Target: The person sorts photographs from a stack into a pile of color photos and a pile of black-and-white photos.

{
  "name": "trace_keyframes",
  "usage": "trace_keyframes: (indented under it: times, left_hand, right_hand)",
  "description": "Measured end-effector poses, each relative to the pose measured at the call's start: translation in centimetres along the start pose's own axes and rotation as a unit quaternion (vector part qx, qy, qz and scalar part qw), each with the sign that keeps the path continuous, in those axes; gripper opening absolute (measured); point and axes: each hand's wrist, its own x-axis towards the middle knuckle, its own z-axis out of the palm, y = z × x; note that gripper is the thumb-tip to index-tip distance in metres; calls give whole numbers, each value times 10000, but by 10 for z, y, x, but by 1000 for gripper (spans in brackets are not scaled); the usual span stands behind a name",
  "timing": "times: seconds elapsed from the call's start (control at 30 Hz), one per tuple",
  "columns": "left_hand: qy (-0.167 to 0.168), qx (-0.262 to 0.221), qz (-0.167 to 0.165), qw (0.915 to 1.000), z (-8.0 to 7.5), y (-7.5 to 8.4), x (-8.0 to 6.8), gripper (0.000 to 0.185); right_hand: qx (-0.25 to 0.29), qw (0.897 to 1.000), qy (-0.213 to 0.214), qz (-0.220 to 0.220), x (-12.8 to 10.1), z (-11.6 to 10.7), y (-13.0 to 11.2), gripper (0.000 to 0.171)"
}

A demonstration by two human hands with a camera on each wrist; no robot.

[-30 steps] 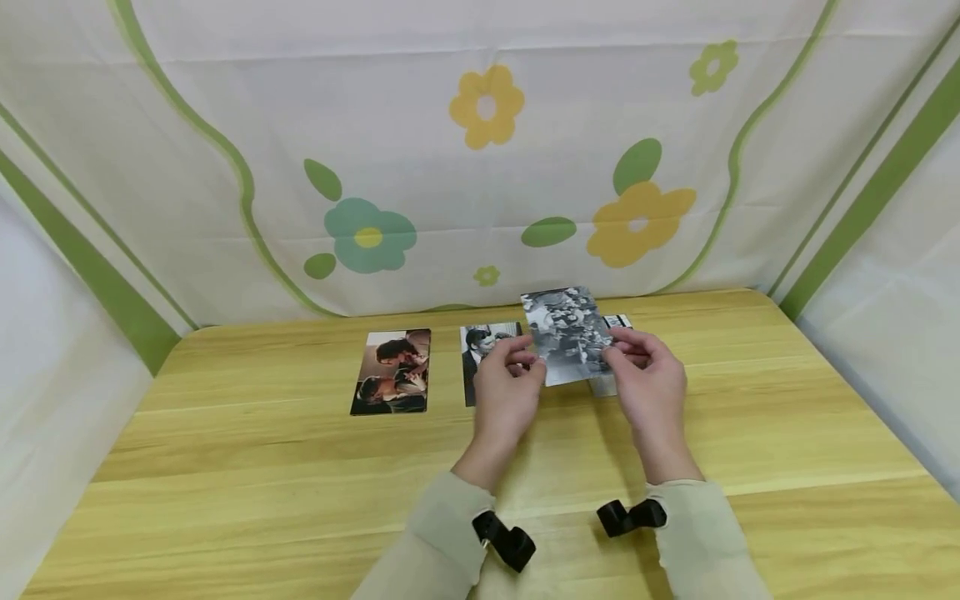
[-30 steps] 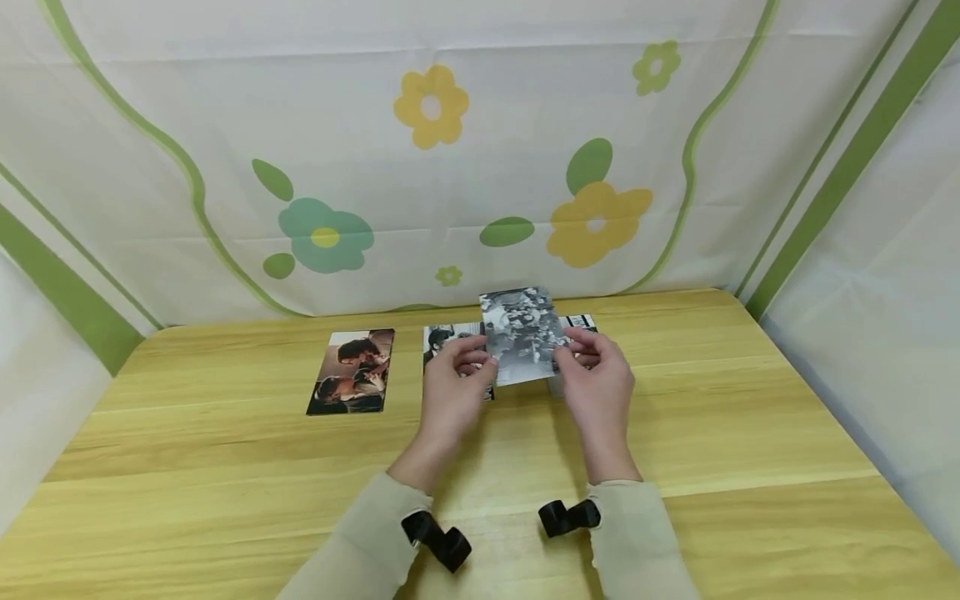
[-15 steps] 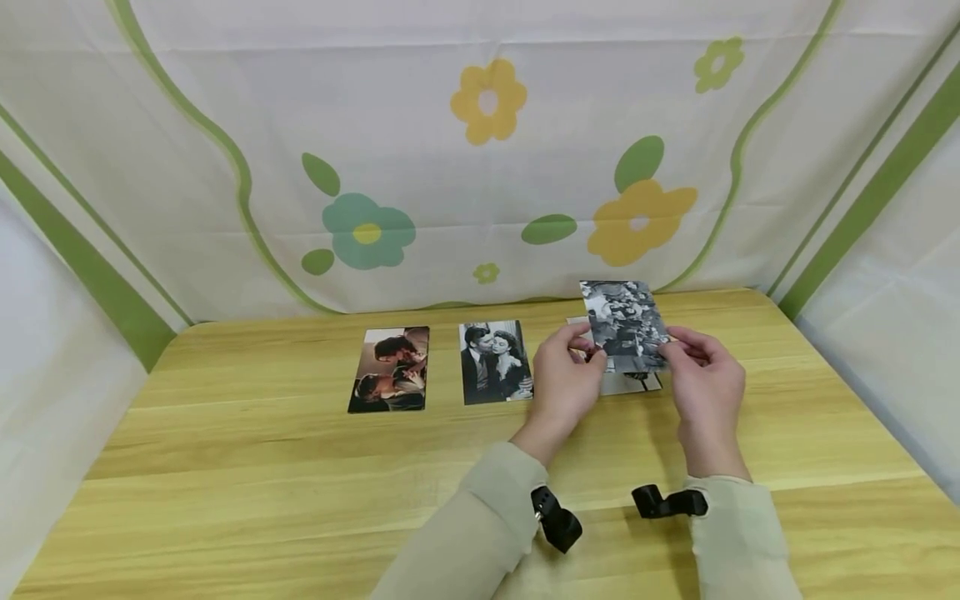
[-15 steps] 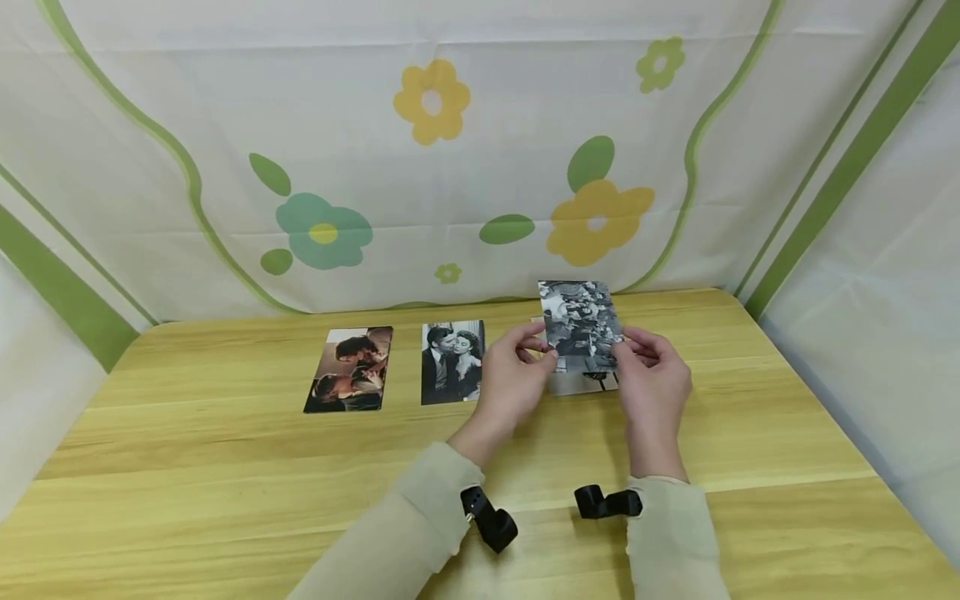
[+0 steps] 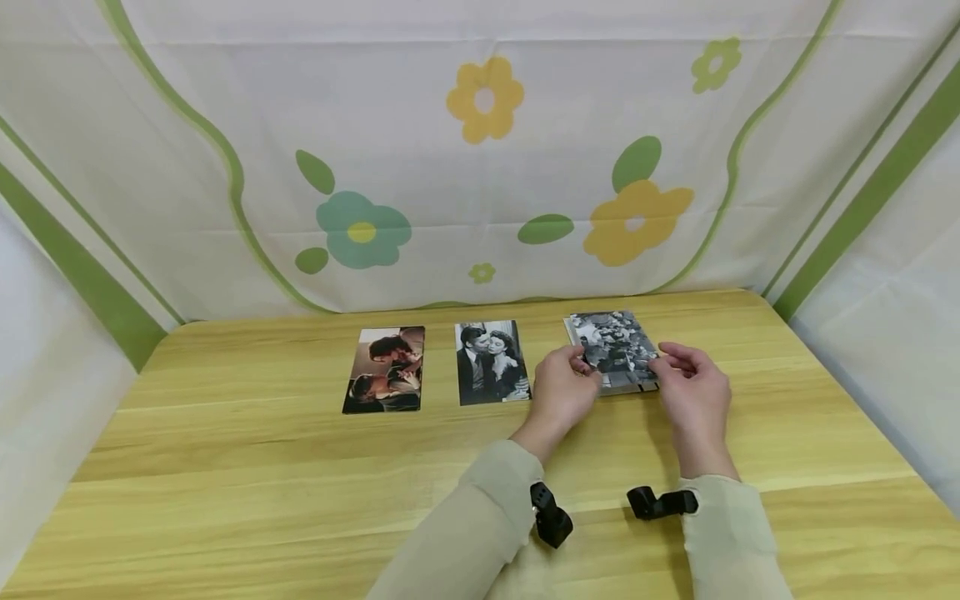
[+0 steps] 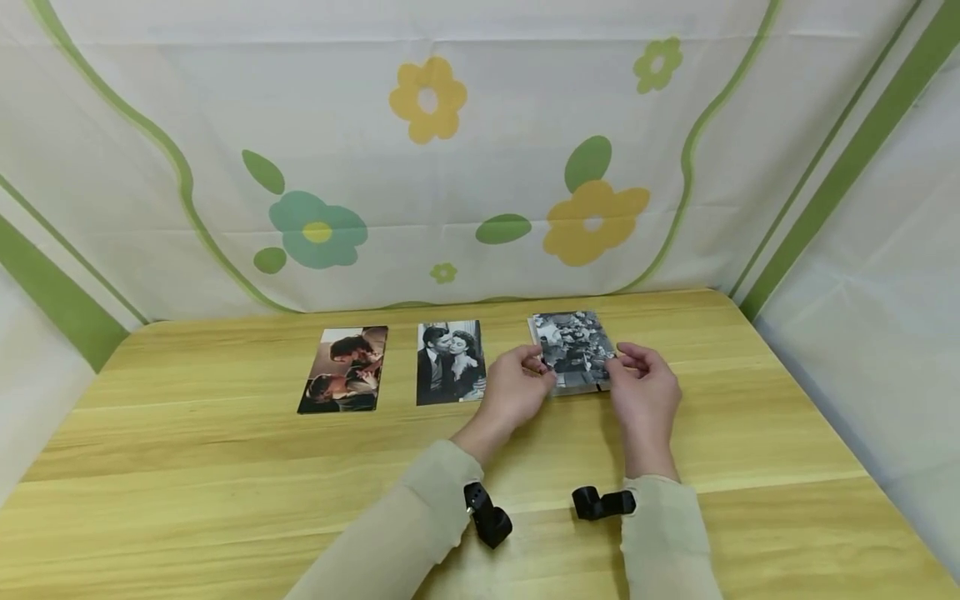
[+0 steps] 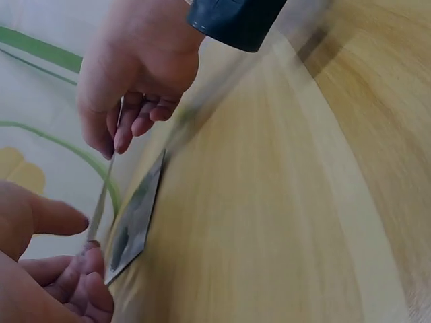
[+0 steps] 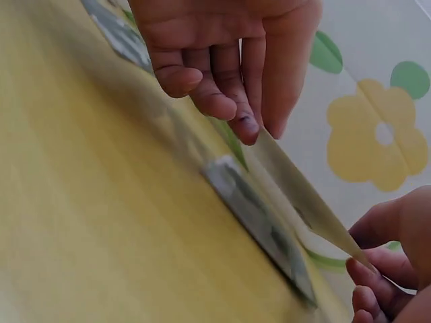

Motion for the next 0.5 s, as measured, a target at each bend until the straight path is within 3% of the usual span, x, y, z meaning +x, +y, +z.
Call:
trace_keyframes:
  times: [0.13,0.27,0.5]
  left_hand:
    - [-327,535,-147,9979,3,-6,2,59]
    - [-411,896,-21,9951,3,-9,4,59]
    - [-418,886,-44,9952,3,-10,3,62]
  right_hand:
    - [-389,9991,-186,14,4,2,10,46]
    - [-602,9976,-322,-72,6,5,14,51]
    - [-699,9966,-395,-164,5,6,15,54]
